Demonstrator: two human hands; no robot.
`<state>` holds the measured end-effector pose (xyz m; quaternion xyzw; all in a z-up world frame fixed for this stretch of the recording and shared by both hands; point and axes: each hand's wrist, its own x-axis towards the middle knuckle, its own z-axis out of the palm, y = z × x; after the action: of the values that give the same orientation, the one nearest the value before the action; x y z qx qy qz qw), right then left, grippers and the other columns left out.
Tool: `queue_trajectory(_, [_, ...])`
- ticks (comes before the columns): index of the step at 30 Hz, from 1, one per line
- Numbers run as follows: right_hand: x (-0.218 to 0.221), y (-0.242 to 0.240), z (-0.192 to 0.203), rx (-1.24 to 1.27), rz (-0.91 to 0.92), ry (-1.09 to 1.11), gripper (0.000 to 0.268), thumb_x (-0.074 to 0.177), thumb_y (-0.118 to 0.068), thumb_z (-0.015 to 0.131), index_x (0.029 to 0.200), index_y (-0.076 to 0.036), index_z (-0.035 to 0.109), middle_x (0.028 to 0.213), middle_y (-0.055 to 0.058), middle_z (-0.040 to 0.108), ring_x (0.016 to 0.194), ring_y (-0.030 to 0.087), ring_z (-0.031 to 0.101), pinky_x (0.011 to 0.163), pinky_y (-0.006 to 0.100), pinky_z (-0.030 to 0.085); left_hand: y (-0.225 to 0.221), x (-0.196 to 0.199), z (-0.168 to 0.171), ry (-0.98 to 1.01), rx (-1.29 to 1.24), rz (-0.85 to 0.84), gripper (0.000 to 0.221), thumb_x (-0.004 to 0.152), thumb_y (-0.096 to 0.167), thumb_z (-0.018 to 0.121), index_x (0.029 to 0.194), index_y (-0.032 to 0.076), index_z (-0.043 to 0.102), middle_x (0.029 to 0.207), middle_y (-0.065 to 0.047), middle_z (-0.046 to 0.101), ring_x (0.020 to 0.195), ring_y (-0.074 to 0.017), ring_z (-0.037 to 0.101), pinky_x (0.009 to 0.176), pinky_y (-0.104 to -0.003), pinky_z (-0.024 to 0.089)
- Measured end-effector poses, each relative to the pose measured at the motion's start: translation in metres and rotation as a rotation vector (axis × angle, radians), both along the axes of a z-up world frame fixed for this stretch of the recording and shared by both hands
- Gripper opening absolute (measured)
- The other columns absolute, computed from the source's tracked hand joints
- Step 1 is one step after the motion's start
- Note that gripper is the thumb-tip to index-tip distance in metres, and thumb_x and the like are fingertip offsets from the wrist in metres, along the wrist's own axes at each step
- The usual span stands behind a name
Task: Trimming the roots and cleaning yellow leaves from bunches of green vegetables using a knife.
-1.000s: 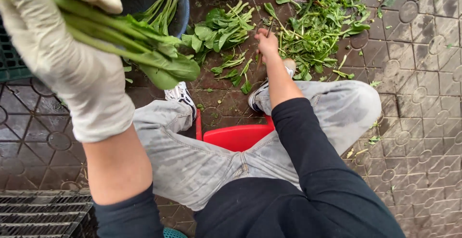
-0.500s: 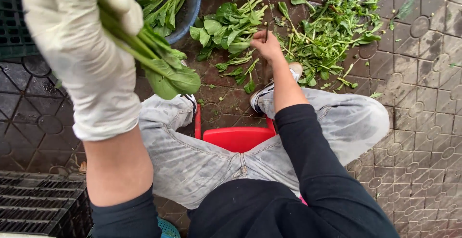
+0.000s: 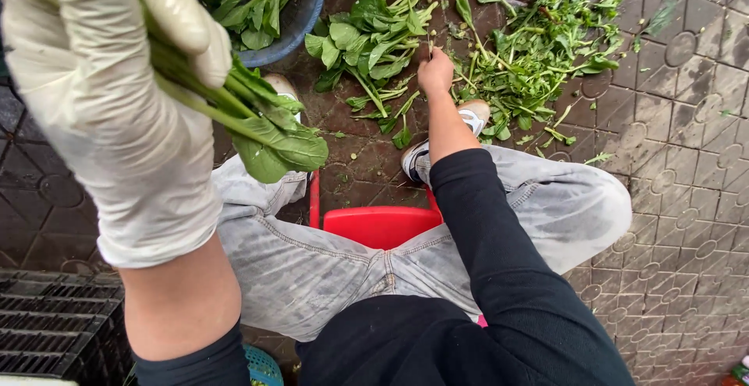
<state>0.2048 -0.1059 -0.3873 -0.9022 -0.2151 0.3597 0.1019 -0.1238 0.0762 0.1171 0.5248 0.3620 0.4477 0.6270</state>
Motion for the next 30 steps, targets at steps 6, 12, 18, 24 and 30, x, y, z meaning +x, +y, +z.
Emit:
queue_trajectory(6, [-0.031,-0.004,-0.024,0.077,-0.066,0.030,0.016,0.091,-0.016,0.079,0.100,-0.016,0.067,0.096,0.007,0.077,0.087,0.030,0.072,0.078,0.047,0.055,0.000,0.000,0.008,0.094,-0.079,0.083,0.050,0.117,0.057,0.065,0.111,0.009,0.053,0.093,-0.011,0.056,0.067,-0.0231,0.057,0.064,-0.034,0.052])
queue_trajectory(12, [-0.018,-0.004,0.012,0.223,-0.047,0.077,0.018,0.091,-0.033,0.089,0.100,-0.024,0.077,0.089,-0.005,0.074,0.081,0.016,0.066,0.076,0.038,0.052,0.005,0.002,0.000,0.070,-0.055,0.063,0.044,0.116,0.051,0.068,0.111,0.008,0.060,0.096,-0.012,0.069,0.070,-0.0216,0.067,0.062,-0.031,0.056])
queue_trajectory(18, [0.002,0.013,0.178,0.415,0.151,0.103,0.023,0.106,-0.039,0.080,0.101,-0.019,0.071,0.097,-0.001,0.075,0.085,0.014,0.068,0.078,0.032,0.059,0.006,0.032,-0.023,0.060,0.066,-0.046,0.030,0.115,0.036,0.077,0.111,0.008,0.069,0.094,-0.009,0.075,0.071,-0.0168,0.071,0.064,-0.028,0.059])
queue_trajectory(24, [0.008,0.007,0.278,0.660,-0.004,0.127,0.045,0.101,-0.060,0.079,0.087,-0.022,0.058,0.073,-0.004,0.069,0.066,0.009,0.059,0.068,0.030,0.050,-0.004,0.094,-0.109,0.201,0.295,-0.387,0.023,0.101,0.011,0.092,0.118,0.005,0.079,0.112,-0.005,0.084,0.100,-0.0134,0.078,0.089,-0.029,0.065])
queue_trajectory(30, [-0.023,-0.022,0.352,0.841,-0.311,0.596,0.039,0.100,-0.042,0.081,0.100,-0.012,0.058,0.074,0.010,0.067,0.050,0.011,0.051,0.045,0.027,0.041,-0.043,0.151,-0.159,0.953,0.534,-0.731,0.037,0.091,0.058,0.086,0.120,0.036,0.080,0.112,0.006,0.083,0.098,-0.0233,0.077,0.081,-0.046,0.056])
